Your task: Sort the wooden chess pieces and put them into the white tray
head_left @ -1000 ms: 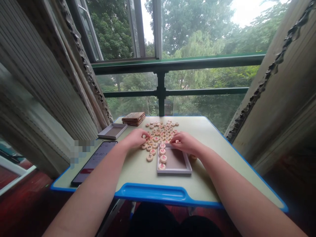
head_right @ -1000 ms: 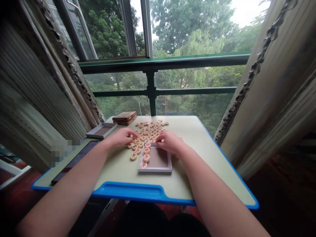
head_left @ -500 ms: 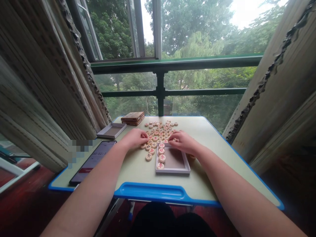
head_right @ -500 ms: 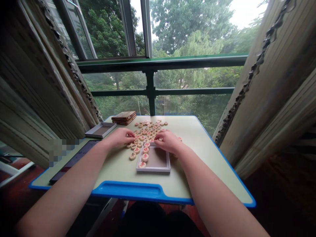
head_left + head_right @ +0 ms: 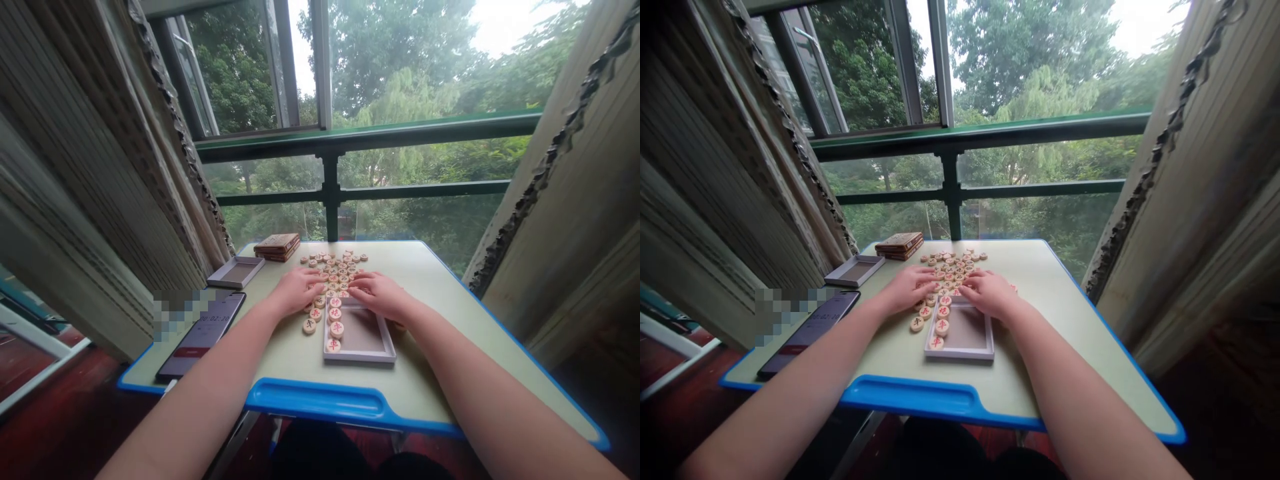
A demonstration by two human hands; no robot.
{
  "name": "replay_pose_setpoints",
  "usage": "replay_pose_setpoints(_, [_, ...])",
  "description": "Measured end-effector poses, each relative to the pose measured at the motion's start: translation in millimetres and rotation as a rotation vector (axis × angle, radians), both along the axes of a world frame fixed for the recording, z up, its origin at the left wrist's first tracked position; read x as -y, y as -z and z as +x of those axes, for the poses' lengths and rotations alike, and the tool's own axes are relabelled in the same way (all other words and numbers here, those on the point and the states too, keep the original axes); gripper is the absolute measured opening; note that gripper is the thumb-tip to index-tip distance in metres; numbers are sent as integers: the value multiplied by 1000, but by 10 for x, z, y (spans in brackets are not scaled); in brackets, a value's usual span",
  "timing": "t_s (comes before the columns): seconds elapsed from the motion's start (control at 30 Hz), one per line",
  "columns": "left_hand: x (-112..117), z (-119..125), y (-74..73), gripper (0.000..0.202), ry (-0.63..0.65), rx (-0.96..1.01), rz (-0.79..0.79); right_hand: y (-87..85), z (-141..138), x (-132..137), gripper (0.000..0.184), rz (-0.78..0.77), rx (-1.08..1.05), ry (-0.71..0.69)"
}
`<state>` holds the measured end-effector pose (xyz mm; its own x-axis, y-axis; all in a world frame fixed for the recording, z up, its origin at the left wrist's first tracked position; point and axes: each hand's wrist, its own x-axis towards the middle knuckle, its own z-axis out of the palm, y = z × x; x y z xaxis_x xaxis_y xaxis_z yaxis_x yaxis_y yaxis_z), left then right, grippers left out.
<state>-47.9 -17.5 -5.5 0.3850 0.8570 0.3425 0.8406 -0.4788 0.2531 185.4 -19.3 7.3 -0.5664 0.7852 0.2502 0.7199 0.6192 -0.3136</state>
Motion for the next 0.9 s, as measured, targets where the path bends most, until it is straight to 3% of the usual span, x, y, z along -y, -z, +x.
replay_pose_setpoints(0.07, [-31, 15, 39, 31, 65, 23, -51, 29, 4, -27, 36, -2, 13, 30])
replay_pose_setpoints(0.3, [-104, 27, 33, 28, 8, 62, -30, 48, -2, -64, 37, -13, -41, 126])
replay_pose_setpoints(0.57, [-188, -3, 84, 32, -92, 163, -7, -36, 77, -36, 36, 127, 113, 496])
replay_pose_setpoints(0.7, [-170, 26, 94, 31, -73, 169, -51, -64, 159, -84, 36, -33, 124, 621])
replay_pose_setpoints(0.9, [-133, 71, 73, 27, -56, 135, -59, -66, 273, -190, 36, -190, -26, 576])
